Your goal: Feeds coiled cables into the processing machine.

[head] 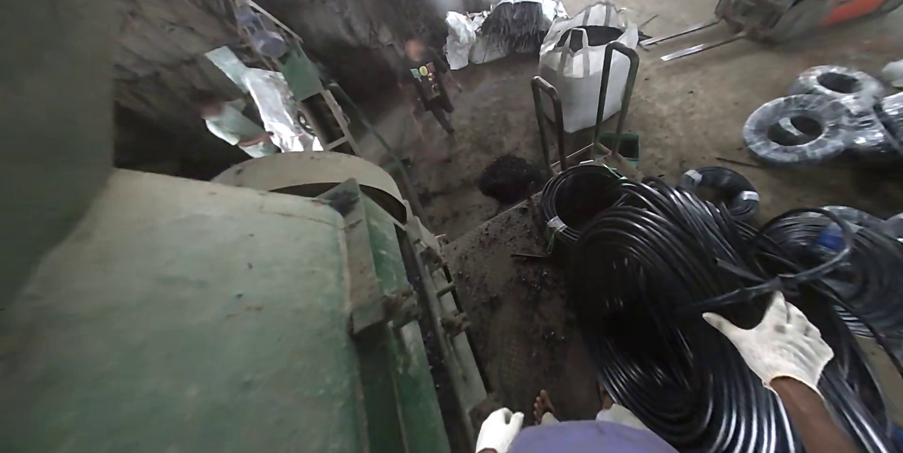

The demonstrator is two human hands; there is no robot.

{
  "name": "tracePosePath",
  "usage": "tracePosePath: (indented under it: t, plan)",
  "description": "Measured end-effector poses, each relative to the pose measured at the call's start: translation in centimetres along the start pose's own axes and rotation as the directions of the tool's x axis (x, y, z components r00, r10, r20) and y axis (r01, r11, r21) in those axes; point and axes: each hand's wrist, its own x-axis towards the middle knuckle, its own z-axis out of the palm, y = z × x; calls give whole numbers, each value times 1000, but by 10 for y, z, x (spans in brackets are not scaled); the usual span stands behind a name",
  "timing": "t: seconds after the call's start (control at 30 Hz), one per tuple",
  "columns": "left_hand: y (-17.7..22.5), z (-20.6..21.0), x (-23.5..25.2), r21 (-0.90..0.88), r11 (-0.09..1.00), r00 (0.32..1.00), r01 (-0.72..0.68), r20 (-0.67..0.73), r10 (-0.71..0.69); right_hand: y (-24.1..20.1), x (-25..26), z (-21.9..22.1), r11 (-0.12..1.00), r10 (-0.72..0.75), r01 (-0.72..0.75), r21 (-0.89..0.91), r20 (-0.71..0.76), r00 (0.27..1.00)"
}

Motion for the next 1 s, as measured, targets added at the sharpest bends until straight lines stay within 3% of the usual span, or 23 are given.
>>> tracePosePath:
  t: [1.0]
  plan:
    - [6, -1, 5, -9, 1000, 1000, -8, 0, 8, 2, 3, 1, 1000, 8, -8, -6, 24, 1000]
